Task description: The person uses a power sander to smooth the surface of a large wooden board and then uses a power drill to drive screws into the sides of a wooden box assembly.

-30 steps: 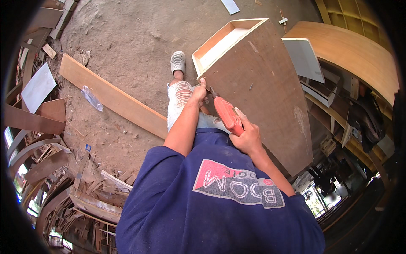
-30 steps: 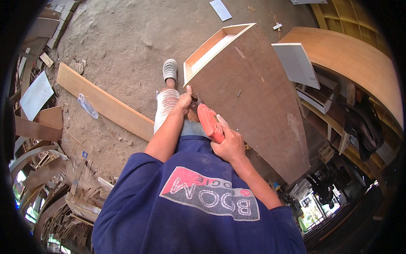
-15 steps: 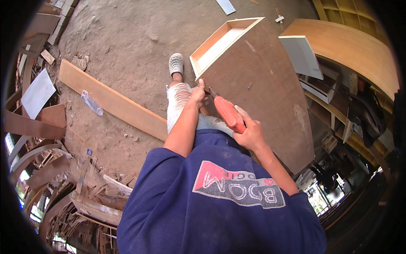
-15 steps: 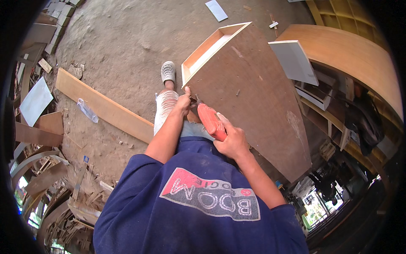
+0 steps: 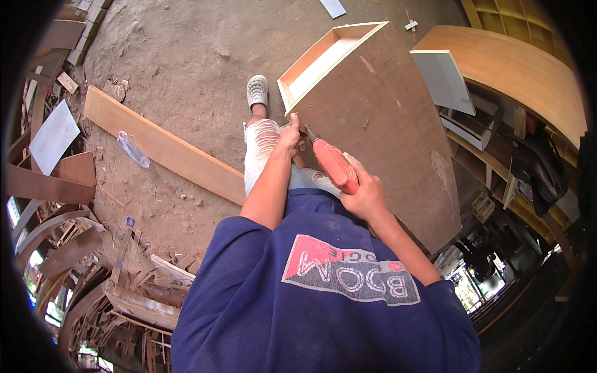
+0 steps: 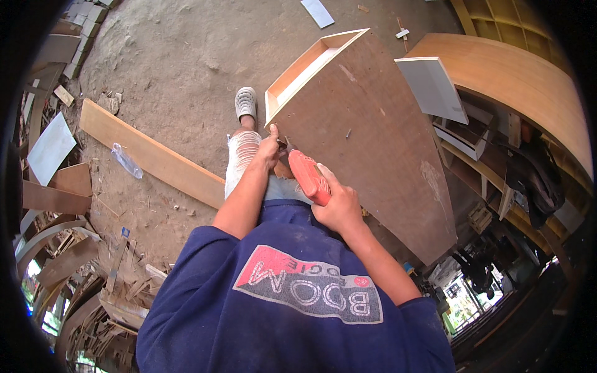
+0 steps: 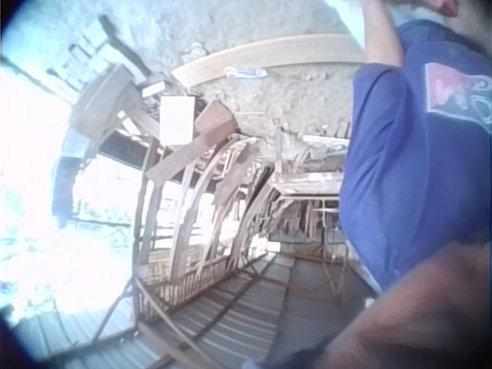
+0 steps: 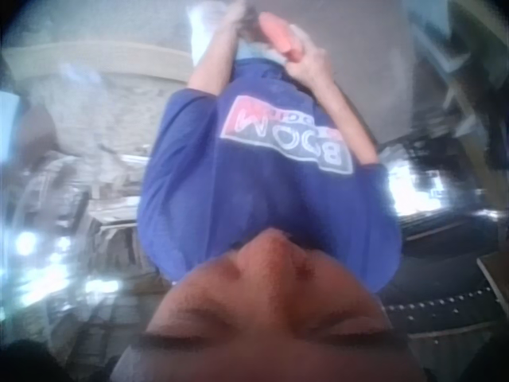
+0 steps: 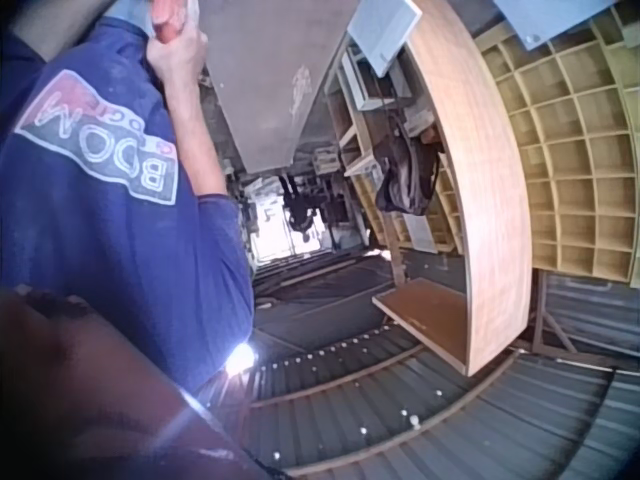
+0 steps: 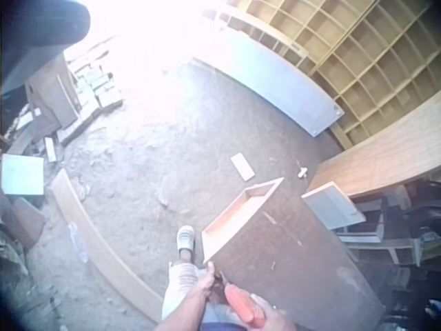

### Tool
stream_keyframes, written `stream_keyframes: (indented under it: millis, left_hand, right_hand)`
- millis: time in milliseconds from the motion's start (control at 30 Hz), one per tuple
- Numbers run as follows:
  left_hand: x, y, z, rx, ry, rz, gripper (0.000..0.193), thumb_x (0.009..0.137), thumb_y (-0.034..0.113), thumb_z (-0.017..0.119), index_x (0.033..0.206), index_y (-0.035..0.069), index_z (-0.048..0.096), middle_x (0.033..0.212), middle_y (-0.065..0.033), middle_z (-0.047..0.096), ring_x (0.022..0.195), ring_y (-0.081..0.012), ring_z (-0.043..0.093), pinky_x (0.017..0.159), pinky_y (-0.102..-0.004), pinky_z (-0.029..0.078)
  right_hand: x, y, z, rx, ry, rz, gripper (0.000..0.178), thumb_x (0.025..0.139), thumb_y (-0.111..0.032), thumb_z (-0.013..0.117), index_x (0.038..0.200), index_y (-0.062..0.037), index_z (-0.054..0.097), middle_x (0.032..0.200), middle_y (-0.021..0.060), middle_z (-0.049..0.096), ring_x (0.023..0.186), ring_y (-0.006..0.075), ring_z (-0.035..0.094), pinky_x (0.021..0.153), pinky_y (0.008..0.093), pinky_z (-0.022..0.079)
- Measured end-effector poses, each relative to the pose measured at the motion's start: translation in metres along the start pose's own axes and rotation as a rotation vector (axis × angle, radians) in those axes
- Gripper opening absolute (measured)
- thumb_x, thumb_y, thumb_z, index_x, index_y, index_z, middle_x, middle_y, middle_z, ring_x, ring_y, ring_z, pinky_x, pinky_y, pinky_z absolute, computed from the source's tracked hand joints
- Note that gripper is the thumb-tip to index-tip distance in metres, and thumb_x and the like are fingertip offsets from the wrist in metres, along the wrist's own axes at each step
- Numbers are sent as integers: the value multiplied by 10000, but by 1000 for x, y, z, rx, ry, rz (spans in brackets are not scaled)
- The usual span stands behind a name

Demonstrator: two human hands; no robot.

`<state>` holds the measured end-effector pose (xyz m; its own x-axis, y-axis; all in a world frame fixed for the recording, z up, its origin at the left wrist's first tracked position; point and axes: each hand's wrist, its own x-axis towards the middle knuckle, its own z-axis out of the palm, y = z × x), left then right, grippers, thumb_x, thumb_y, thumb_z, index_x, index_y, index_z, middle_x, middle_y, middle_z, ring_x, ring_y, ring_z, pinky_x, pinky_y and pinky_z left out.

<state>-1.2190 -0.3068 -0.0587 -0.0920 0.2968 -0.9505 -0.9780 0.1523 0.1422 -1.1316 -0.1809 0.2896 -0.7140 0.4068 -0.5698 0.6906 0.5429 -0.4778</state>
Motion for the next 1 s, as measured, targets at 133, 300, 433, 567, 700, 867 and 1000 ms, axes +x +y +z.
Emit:
stream_keyframes:
  millis: [133, 300, 433, 567, 700, 867, 1000]
  left_hand:
    - [-9, 5, 8, 33, -21, -12, 703, 1035, 719, 496, 1262, 70, 642, 1060, -75, 718, 947, -227, 675, 845, -432, 549]
    - [-7, 6, 3, 63, -19, -16, 803, 1028, 765, 458, 1444, 96, 610, 1313, -84, 699, 1093, -261, 654, 889, -471, 511]
    - [-9, 9, 8, 110, -28, -65, 815, 1025, 768, 462, 1463, 96, 605, 1333, -94, 691, 1103, -270, 654, 902, -488, 512]
    - [-8, 7, 7, 109, -3, -42, 827, 1026, 765, 465, 1473, 82, 602, 1367, -127, 674, 1157, -291, 638, 908, -492, 519]
    - [-4, 7, 0, 127, 40, -28, 852, 1030, 756, 466, 1509, 60, 573, 1391, -152, 661, 1205, -311, 620, 916, -506, 524]
    - [-13, 11, 9, 172, 9, -34, 876, 1035, 761, 445, 1532, 47, 546, 1433, -149, 642, 1251, -332, 608, 931, -512, 530]
    - [-15, 12, 7, 216, -18, -36, 881, 1043, 764, 414, 1529, 40, 536, 1457, -137, 630, 1279, -342, 604, 914, -504, 541]
  right_hand:
    - [1, -6, 3, -19, -58, 151, 823, 725, -177, 750, 1520, -130, 545, 1001, 271, 752, 950, 482, 724, 876, 550, 580]
    - [2, 2, 3, 119, -4, 118, 823, 744, -164, 747, 1534, -125, 519, 1020, 277, 753, 969, 504, 712, 913, 567, 566]
    - [2, -8, -6, 31, -52, 173, 818, 753, -162, 742, 1536, -125, 511, 1059, 285, 748, 1006, 505, 705, 936, 563, 559]
    - [3, -10, -7, 32, -49, 165, 824, 749, -158, 743, 1539, -132, 508, 1087, 282, 746, 1020, 504, 702, 941, 563, 555]
    - [2, -16, -12, 34, -67, 170, 826, 747, -155, 741, 1538, -126, 507, 1098, 276, 747, 1026, 504, 700, 942, 563, 553]
    - [2, -20, -17, 17, -89, 202, 833, 746, -139, 733, 1545, -106, 502, 1107, 283, 743, 1047, 496, 700, 948, 549, 556]
    - [-1, -15, -24, 82, -94, 231, 815, 742, -137, 730, 1529, -83, 525, 1111, 292, 740, 1066, 502, 691, 968, 518, 561]
